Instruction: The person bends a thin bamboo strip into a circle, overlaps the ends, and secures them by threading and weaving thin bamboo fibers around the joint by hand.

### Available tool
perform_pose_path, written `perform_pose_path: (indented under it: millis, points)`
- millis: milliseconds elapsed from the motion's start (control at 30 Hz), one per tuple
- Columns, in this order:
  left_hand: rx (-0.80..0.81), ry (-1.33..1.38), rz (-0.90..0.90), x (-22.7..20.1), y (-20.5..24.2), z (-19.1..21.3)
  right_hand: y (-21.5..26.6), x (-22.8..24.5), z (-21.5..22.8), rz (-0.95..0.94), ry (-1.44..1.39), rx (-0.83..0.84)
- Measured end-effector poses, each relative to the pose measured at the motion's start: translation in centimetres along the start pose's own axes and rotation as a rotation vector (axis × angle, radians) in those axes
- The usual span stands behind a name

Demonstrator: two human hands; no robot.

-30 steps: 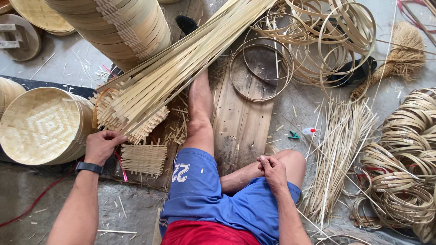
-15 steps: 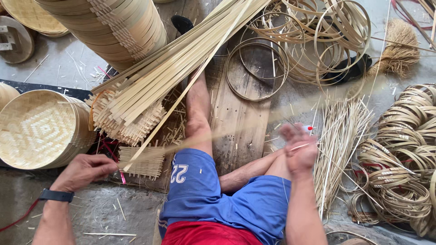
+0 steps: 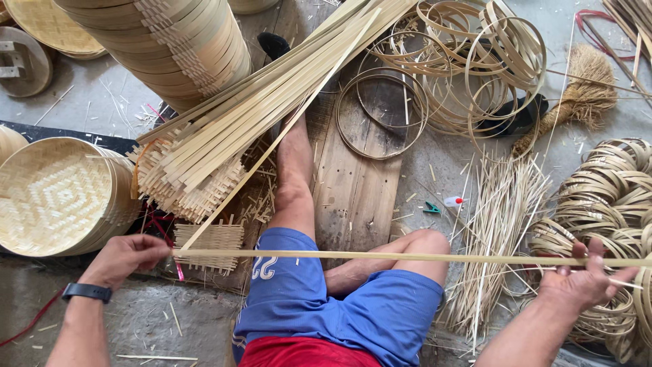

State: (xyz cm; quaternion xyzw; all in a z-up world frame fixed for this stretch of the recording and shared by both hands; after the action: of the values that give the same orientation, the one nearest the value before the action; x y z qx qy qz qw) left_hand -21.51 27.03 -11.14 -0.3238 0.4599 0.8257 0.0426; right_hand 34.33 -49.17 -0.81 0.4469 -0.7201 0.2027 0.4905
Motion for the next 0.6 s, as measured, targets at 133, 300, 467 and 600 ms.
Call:
perform_pose_path:
  millis: [133, 300, 467, 600]
  points:
    - [-0.290, 0.802, -0.366, -5.8, 0.9, -1.0, 1.6, 1.8, -1.9, 0.223, 0.226, 0.314]
    - [0.212, 1.111, -0.829, -20.2, 4.3, -10.5, 12.7, -0.1, -12.1, 0.234, 0.460, 0.807]
    - [0.900, 0.669, -0.568, -28.4, 8.4, -25.5, 26.7, -0.6, -19.7, 0.543, 0.688, 1.420]
    - [0.889, 0.011, -0.416, -29.6, 9.8, -32.3, 32.3, -1.1, -20.7, 0.701, 1.078, 1.665]
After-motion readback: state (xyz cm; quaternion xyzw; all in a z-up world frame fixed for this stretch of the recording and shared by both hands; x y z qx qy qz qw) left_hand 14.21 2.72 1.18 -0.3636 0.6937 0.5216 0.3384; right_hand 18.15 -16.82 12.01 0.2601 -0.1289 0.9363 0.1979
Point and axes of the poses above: each hand's wrist, its own y-axis away from the middle knuckle, its own z-axis out of the back of the hand, x = y × z, the point moved 9 cm from there along -y, towards the middle knuckle
